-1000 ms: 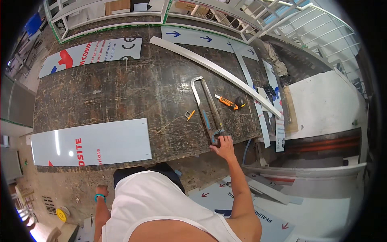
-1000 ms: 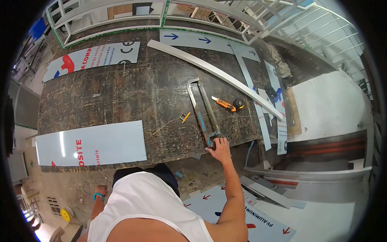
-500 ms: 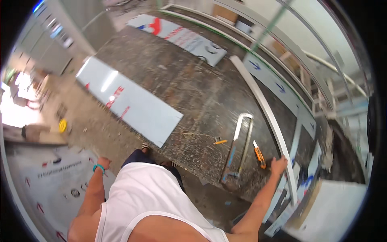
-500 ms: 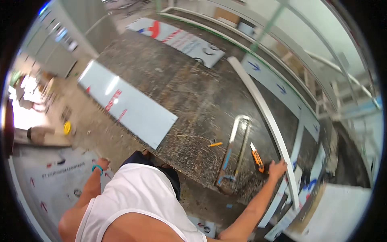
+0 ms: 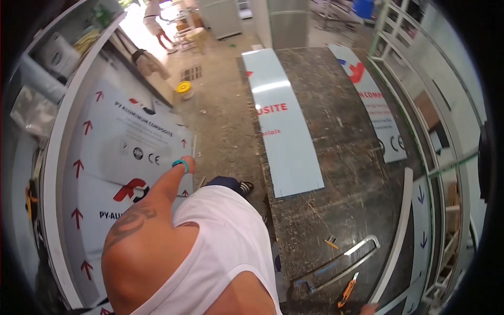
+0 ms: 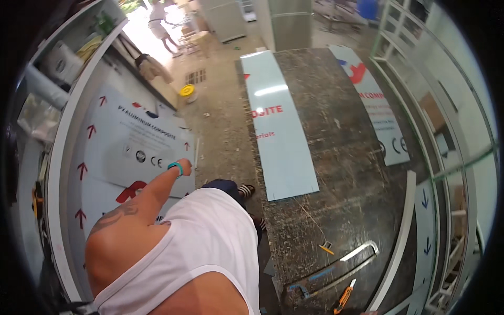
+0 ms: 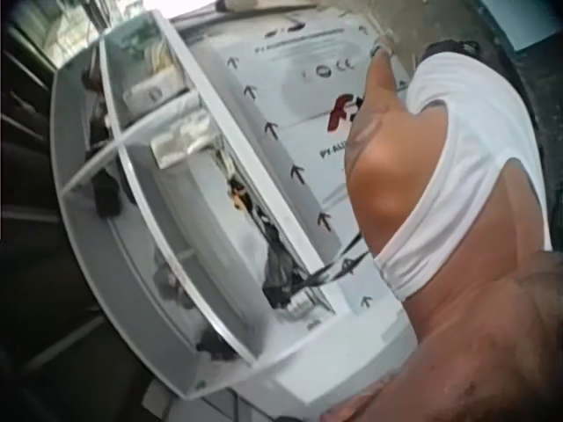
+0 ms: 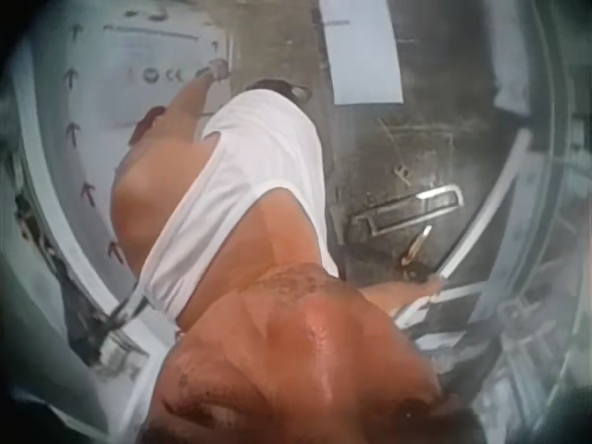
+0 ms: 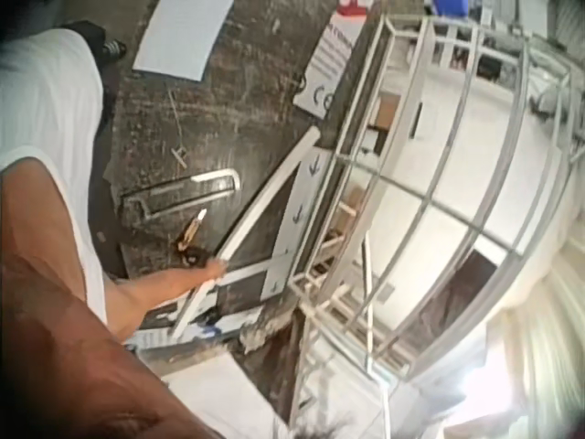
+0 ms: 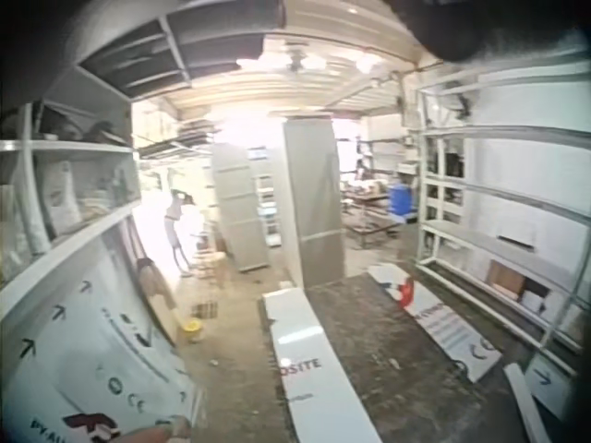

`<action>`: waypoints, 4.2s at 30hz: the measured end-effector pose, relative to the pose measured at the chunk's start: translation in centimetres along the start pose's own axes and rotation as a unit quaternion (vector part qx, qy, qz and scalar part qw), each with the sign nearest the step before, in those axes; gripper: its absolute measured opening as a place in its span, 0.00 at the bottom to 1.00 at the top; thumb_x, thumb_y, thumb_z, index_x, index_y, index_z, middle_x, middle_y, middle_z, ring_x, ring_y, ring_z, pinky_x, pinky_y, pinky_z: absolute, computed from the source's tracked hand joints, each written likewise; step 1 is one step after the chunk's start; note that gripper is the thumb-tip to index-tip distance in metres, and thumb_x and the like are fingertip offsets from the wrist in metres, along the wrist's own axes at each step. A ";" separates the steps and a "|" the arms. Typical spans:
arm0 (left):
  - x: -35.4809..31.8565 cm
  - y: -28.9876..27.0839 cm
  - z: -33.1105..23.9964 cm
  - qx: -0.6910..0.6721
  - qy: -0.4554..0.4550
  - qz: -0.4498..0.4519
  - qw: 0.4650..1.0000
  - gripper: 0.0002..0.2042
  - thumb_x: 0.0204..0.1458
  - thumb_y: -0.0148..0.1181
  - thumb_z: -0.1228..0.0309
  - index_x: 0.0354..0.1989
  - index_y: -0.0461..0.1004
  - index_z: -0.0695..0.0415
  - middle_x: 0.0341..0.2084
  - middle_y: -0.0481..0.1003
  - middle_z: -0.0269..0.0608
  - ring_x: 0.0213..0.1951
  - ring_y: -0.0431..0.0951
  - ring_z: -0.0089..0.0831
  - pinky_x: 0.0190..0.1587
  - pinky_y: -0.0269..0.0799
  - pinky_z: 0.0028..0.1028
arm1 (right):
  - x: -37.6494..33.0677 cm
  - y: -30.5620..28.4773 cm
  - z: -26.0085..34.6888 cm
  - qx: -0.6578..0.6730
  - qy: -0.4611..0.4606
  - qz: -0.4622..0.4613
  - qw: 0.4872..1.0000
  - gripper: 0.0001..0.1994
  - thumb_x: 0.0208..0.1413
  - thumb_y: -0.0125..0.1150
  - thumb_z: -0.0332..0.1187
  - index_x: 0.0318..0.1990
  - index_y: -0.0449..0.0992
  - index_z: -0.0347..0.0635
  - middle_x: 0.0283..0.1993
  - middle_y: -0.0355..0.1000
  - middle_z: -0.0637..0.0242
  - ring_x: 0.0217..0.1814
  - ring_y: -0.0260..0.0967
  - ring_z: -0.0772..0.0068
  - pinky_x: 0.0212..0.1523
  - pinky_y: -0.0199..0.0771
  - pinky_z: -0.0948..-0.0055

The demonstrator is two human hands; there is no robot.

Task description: Cutting and scoring aluminum composite panels using a utility knife and a straight edge.

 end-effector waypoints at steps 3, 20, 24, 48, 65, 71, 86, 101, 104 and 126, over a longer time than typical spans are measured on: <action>0.1 -0.7 -0.8 0.001 -0.023 -0.003 1.000 0.14 0.46 0.62 0.60 0.32 0.85 0.57 0.34 0.85 0.47 0.37 0.82 0.54 0.45 0.80 0.43 | 0.5 -0.8 0.5 -0.013 -0.002 -0.012 1.000 0.31 0.55 0.60 0.41 0.68 0.68 0.48 0.66 0.67 0.44 0.66 0.67 0.39 0.62 0.72 0.47; 3.7 -6.6 -14.8 -0.079 0.135 -0.165 0.974 0.15 0.48 0.62 0.59 0.36 0.82 0.58 0.37 0.84 0.49 0.38 0.82 0.54 0.43 0.79 0.46 | -5.0 -7.3 -4.1 0.009 -0.116 -0.170 0.979 0.30 0.61 0.62 0.58 0.62 0.76 0.45 0.63 0.72 0.47 0.63 0.72 0.45 0.62 0.72 0.49; 3.6 -12.9 -23.0 -0.173 0.252 -0.290 0.907 0.16 0.50 0.67 0.61 0.43 0.82 0.56 0.39 0.84 0.43 0.42 0.82 0.48 0.47 0.77 0.41 | -15.7 -14.0 1.2 0.156 -0.136 -0.107 0.972 0.33 0.54 0.72 0.36 0.66 0.68 0.35 0.58 0.73 0.47 0.59 0.73 0.43 0.59 0.74 0.55; -5.4 -13.0 -46.4 -0.012 0.878 0.097 0.468 0.57 0.40 0.73 0.40 0.77 0.53 0.57 0.71 0.56 0.62 0.70 0.60 0.59 0.71 0.59 0.51 | -60.6 -18.4 65.6 0.515 0.234 -0.040 0.824 0.34 0.47 0.71 0.32 0.65 0.69 0.37 0.46 0.80 0.45 0.40 0.80 0.41 0.39 0.79 0.54; -6.0 -11.0 -46.6 0.063 0.885 0.080 0.454 0.69 0.32 0.77 0.35 0.80 0.44 0.56 0.75 0.50 0.67 0.76 0.49 0.66 0.76 0.50 0.52 | -62.2 -17.2 65.6 0.494 0.214 -0.097 0.837 0.35 0.45 0.71 0.33 0.65 0.71 0.40 0.42 0.81 0.48 0.37 0.78 0.41 0.37 0.78 0.55; -6.3 -10.7 -48.0 0.048 0.879 0.076 0.468 0.70 0.31 0.77 0.33 0.80 0.45 0.56 0.75 0.51 0.67 0.76 0.49 0.66 0.76 0.50 0.52 | -55.3 -16.8 64.8 0.488 0.206 -0.056 0.846 0.37 0.46 0.72 0.38 0.67 0.70 0.41 0.45 0.79 0.48 0.41 0.78 0.43 0.40 0.79 0.55; -6.4 -8.4 -47.7 0.052 0.882 0.051 0.466 0.72 0.28 0.78 0.32 0.79 0.47 0.62 0.75 0.53 0.67 0.76 0.49 0.67 0.76 0.50 0.54 | -55.1 -16.6 64.7 0.504 0.340 0.126 0.784 0.28 0.60 0.64 0.57 0.47 0.73 0.36 0.33 0.81 0.44 0.32 0.78 0.34 0.34 0.77 0.47; -8.1 -9.2 -47.4 0.173 0.848 0.064 0.497 0.77 0.24 0.79 0.30 0.81 0.42 0.60 0.76 0.51 0.67 0.78 0.45 0.67 0.70 0.42 0.74 | -53.2 -16.4 64.4 0.533 0.323 0.089 0.777 0.28 0.64 0.57 0.58 0.54 0.76 0.40 0.36 0.83 0.44 0.35 0.79 0.33 0.35 0.78 0.46; -7.8 -9.0 -47.5 0.170 0.847 0.071 0.499 0.77 0.23 0.79 0.30 0.81 0.41 0.60 0.76 0.51 0.67 0.78 0.45 0.66 0.70 0.41 0.74 | -53.2 -16.3 64.4 0.537 0.320 0.092 0.775 0.28 0.64 0.57 0.58 0.55 0.76 0.39 0.37 0.83 0.45 0.35 0.79 0.33 0.35 0.78 0.46; -7.6 -9.0 -47.7 0.171 0.847 0.078 0.498 0.78 0.22 0.80 0.31 0.81 0.41 0.61 0.76 0.52 0.67 0.78 0.45 0.66 0.71 0.40 0.72 | -53.0 -16.6 64.2 0.555 0.309 0.082 0.768 0.28 0.66 0.57 0.55 0.54 0.75 0.35 0.36 0.82 0.42 0.35 0.79 0.33 0.35 0.78 0.45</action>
Point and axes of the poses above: each hand's wrist, its own x-axis towards the middle knuckle, its own y-axis out of the palm, z = x × y, the point moved 4 cm from there along x, towards the middle knuckle
